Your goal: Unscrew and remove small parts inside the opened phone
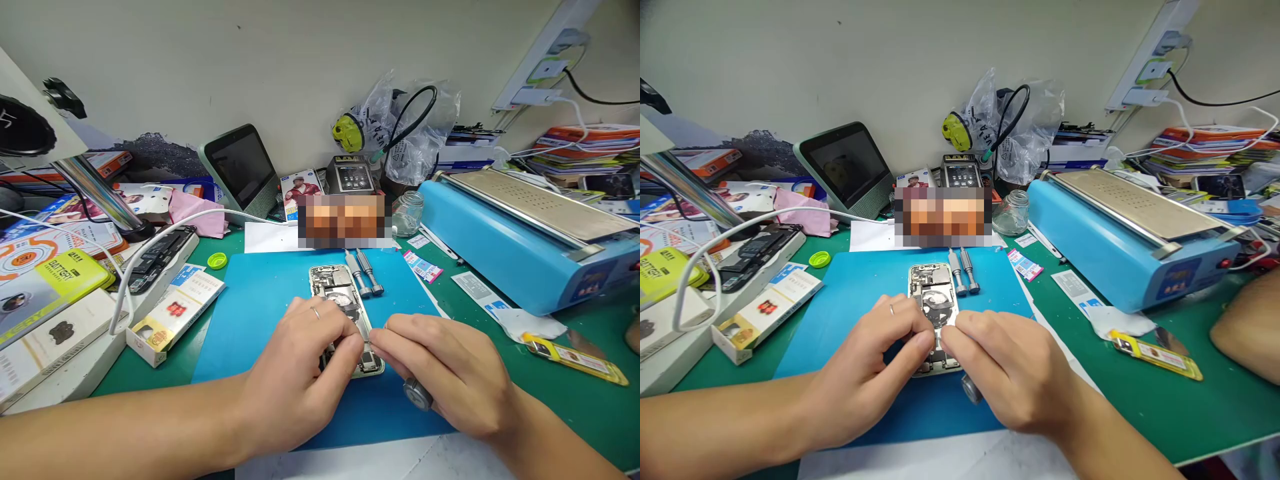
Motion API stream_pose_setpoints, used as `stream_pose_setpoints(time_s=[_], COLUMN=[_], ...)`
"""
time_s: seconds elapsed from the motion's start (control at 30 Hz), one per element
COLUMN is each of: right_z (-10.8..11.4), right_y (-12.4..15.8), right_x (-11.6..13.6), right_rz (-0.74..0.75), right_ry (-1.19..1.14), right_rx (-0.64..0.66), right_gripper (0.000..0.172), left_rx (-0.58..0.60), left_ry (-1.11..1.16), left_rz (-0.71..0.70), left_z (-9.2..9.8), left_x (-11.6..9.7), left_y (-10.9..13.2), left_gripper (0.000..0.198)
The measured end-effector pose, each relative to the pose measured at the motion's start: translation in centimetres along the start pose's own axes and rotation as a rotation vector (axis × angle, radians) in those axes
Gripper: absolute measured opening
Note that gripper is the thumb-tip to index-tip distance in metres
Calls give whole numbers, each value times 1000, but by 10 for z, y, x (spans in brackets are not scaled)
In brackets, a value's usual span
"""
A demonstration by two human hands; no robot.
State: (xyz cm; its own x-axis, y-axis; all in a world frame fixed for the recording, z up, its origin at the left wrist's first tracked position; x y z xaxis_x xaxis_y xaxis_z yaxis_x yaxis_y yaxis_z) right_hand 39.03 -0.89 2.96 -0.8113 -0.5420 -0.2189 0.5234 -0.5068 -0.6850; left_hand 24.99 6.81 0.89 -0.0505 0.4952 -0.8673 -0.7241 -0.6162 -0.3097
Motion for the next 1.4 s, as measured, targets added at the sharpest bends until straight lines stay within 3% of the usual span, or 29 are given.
stream_pose_setpoints(time_s=[0.3, 0.6, 1.0, 1.4], right_z=[3, -8, -8, 3], right_y=[-6, 9, 9, -15], right_x=[-2, -1, -2, -4], right_rz=[-39, -49, -57, -97], right_ry=[-49, -100, -99, -115], right_rx=[-30, 42, 7, 5], right_gripper=[16, 36, 29, 16], left_rx=[18, -20, 6, -5], left_ry=[30, 48, 67, 100], left_rz=[-47, -9, -8, 69], left_z=[0, 1, 0, 2], left_x=[-2, 2, -1, 2], left_y=[2, -1, -1, -1], left_gripper=[18, 20, 15, 23])
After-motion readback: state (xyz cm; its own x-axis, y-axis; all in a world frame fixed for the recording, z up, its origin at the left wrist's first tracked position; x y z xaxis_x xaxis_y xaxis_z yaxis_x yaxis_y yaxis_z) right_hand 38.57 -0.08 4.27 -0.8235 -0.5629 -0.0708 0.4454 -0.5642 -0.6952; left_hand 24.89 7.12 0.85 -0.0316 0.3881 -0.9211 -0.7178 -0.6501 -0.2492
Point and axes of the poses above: each hand's wrist, its own y-axis away from the middle knuckle, its own z-axis out of the back of the hand, x = y × z, the point moved 6 cm from there along -y, towards the middle knuckle, and after that the axes turned 7 degrees about y, right-handed, at the moved point
